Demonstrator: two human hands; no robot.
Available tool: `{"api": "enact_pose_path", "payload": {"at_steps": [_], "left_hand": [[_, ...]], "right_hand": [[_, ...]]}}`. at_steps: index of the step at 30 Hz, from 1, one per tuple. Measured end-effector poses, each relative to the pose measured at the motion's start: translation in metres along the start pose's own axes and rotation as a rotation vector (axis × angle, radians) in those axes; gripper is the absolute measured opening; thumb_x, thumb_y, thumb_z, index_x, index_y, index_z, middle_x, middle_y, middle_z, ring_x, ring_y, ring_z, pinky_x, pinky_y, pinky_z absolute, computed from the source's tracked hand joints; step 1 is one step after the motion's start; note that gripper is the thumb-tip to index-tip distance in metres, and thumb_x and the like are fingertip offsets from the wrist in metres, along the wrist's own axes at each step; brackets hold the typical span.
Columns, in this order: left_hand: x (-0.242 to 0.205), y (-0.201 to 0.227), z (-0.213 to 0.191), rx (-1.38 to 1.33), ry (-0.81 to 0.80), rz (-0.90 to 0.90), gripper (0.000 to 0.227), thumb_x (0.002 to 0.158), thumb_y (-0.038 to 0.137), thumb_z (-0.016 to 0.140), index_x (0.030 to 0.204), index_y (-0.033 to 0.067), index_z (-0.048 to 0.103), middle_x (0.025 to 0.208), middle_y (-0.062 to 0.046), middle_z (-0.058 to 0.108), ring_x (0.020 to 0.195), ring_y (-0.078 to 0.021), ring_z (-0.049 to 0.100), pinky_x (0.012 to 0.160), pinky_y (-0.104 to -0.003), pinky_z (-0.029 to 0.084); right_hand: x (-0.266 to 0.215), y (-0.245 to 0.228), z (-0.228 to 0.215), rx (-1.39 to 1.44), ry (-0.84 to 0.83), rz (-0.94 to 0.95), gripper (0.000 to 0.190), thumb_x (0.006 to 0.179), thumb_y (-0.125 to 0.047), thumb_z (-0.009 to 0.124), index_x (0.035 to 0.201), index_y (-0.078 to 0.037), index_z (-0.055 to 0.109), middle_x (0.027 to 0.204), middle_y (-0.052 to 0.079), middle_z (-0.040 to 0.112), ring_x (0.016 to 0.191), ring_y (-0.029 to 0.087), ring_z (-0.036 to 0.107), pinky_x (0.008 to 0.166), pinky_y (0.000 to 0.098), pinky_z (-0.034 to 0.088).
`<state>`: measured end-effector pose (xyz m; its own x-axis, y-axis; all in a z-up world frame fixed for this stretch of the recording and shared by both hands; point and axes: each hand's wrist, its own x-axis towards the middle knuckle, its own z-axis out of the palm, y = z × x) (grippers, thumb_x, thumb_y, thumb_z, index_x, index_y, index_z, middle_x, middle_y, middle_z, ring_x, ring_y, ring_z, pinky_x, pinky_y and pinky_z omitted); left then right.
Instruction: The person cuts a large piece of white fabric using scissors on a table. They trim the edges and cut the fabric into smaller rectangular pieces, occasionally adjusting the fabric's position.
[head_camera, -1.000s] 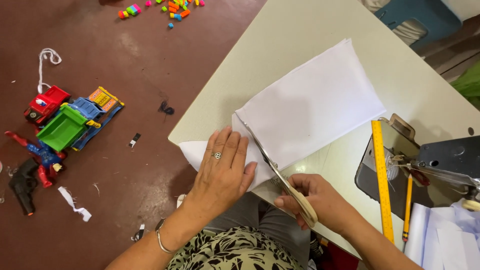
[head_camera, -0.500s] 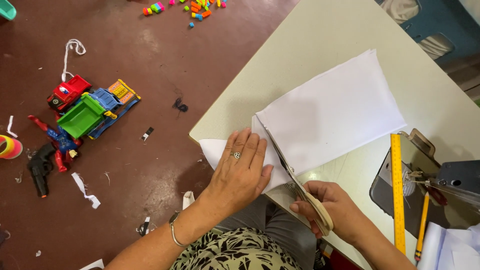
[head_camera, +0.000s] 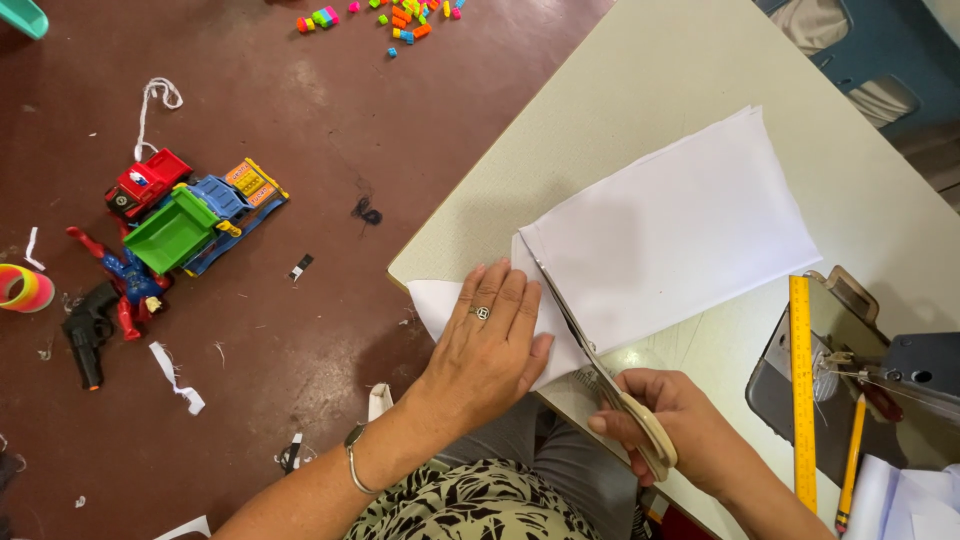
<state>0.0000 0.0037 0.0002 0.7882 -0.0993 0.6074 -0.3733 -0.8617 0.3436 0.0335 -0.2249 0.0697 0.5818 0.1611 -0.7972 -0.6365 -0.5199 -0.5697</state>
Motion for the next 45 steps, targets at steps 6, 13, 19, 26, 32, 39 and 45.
{"api": "enact_pose_path", "payload": {"at_steps": [6, 13, 19, 26, 32, 39, 45], "left_hand": [[-0.001, -0.001, 0.000, -0.004, -0.007, 0.003, 0.047, 0.101, 0.027, 0.058, 0.131, -0.0093, 0.058, 0.132, -0.027, 0.059, 0.129, -0.0429, 0.055, 0.117, -0.054, 0.040], [-0.001, 0.000, -0.001, -0.027, -0.005, -0.007, 0.047, 0.100, 0.026, 0.060, 0.132, -0.0088, 0.058, 0.133, -0.026, 0.059, 0.131, -0.0427, 0.055, 0.117, -0.054, 0.040], [-0.003, -0.001, 0.002, -0.031, -0.010, -0.009, 0.048, 0.101, 0.026, 0.060, 0.133, -0.0087, 0.058, 0.134, -0.026, 0.059, 0.131, -0.0433, 0.055, 0.118, -0.054, 0.039], [-0.002, -0.002, 0.002, -0.041, -0.013, -0.007, 0.049, 0.099, 0.027, 0.061, 0.133, -0.0090, 0.058, 0.134, -0.026, 0.059, 0.131, -0.0437, 0.054, 0.118, -0.054, 0.038], [-0.001, -0.002, -0.002, -0.025, 0.001, -0.005, 0.047, 0.099, 0.026, 0.063, 0.131, -0.0090, 0.059, 0.132, -0.025, 0.060, 0.130, -0.0417, 0.055, 0.118, -0.052, 0.040], [-0.001, -0.002, -0.002, -0.026, -0.006, -0.006, 0.047, 0.099, 0.026, 0.062, 0.132, -0.0082, 0.058, 0.132, -0.025, 0.058, 0.129, -0.0415, 0.055, 0.117, -0.052, 0.040], [-0.001, -0.002, 0.000, -0.039, -0.001, -0.008, 0.048, 0.098, 0.025, 0.065, 0.131, -0.0086, 0.059, 0.132, -0.025, 0.059, 0.129, -0.0424, 0.055, 0.117, -0.053, 0.040]], "right_hand": [[0.004, -0.011, 0.004, -0.004, -0.015, -0.067, 0.026, 0.077, -0.007, 0.085, 0.075, 0.004, 0.061, 0.047, 0.016, 0.051, 0.032, 0.030, 0.052, 0.033, 0.0413, 0.045], [0.007, -0.023, 0.008, -0.024, -0.016, -0.080, 0.032, 0.079, -0.010, 0.085, 0.070, 0.001, 0.057, 0.052, 0.016, 0.053, 0.034, 0.028, 0.053, 0.034, 0.0394, 0.045], [0.009, -0.018, 0.006, -0.002, -0.029, -0.077, 0.026, 0.080, -0.006, 0.084, 0.073, 0.002, 0.061, 0.045, 0.017, 0.052, 0.030, 0.028, 0.052, 0.032, 0.0376, 0.042], [0.009, -0.016, 0.002, -0.004, 0.017, -0.016, 0.020, 0.077, -0.002, 0.086, 0.079, 0.005, 0.067, 0.041, 0.019, 0.052, 0.030, 0.026, 0.050, 0.029, 0.0368, 0.042], [0.013, -0.020, 0.004, 0.047, -0.082, -0.108, 0.028, 0.078, -0.007, 0.085, 0.071, 0.002, 0.059, 0.052, 0.015, 0.052, 0.034, 0.027, 0.053, 0.031, 0.0388, 0.042], [0.022, -0.028, 0.006, 0.064, -0.113, -0.170, 0.030, 0.081, -0.005, 0.082, 0.068, 0.002, 0.056, 0.052, 0.015, 0.051, 0.031, 0.028, 0.051, 0.028, 0.0380, 0.042], [0.020, -0.030, 0.007, 0.051, -0.092, -0.159, 0.029, 0.081, -0.002, 0.082, 0.068, 0.002, 0.056, 0.051, 0.016, 0.050, 0.030, 0.029, 0.050, 0.028, 0.0388, 0.042]]}}
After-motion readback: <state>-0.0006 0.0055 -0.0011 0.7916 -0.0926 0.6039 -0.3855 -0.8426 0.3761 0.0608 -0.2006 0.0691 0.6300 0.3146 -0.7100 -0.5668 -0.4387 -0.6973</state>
